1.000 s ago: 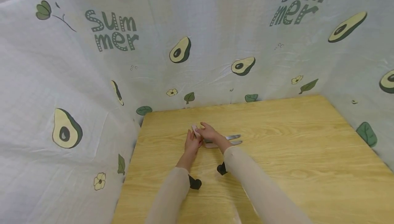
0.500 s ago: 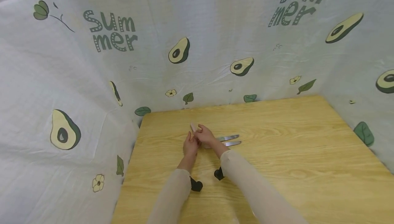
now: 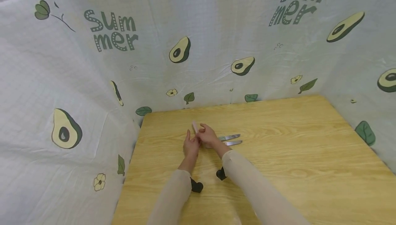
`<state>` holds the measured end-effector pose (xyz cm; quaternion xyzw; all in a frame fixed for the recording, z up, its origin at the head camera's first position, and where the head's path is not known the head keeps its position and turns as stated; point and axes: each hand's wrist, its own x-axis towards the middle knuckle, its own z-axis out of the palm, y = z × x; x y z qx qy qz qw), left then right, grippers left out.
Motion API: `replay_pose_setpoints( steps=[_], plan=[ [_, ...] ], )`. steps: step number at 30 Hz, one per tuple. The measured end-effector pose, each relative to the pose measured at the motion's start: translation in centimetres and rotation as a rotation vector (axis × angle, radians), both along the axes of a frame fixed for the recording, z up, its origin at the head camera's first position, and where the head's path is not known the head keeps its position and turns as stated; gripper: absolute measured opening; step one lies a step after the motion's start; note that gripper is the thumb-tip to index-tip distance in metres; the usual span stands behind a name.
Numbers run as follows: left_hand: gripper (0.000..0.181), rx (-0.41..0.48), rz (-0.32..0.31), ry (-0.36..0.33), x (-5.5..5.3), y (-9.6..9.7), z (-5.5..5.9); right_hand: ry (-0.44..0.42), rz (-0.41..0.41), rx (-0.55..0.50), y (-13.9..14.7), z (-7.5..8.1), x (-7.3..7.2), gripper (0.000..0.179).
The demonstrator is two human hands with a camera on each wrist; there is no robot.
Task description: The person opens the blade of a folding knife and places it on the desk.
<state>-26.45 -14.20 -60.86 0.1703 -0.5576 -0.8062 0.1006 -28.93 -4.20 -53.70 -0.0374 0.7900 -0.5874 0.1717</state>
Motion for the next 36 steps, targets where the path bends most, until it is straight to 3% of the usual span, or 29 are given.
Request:
replay_pose_setpoints(
  steps=[1, 3, 5, 10, 17, 24, 31, 36],
  plan=[
    [0.063, -0.089, 0.009, -0.062, 0.8, 0.5, 1.9, 0.002, -0.003, 0.001, 0.1, 0.0, 0.0, 0.065],
    [0.066, -0.247, -0.003, -0.112, 1.5, 0.9, 3.5, 0.006, -0.007, 0.002, 0.4, 0.1, -0.1, 0.065],
    [0.067, -0.235, -0.026, -0.121, 2.1, 1.1, 4.9, 0.006, -0.011, -0.011, 0.7, 0.1, -0.1, 0.065],
    [0.069, -0.157, -0.071, -0.111, 3.2, 1.4, 6.8, 0.013, -0.042, -0.031, 1.5, 0.2, 0.0, 0.064],
    [0.074, -0.066, -0.078, -0.078, 3.3, 1.6, 6.4, 0.046, -0.059, -0.035, 2.4, 0.2, -0.1, 0.055],
    [0.084, -0.118, -0.126, -0.063, 3.0, 1.5, 5.0, -0.006, -0.036, -0.092, 3.1, 0.1, -0.2, 0.058],
    [0.098, -0.097, -0.227, -0.001, 3.0, 0.9, 4.5, -0.035, 0.062, -0.085, 3.9, 0.0, -0.4, 0.048],
    [0.101, -0.142, -0.302, 0.010, 3.1, 0.4, 4.5, -0.051, 0.150, -0.118, 4.5, -0.4, -0.4, 0.039]
  ],
)
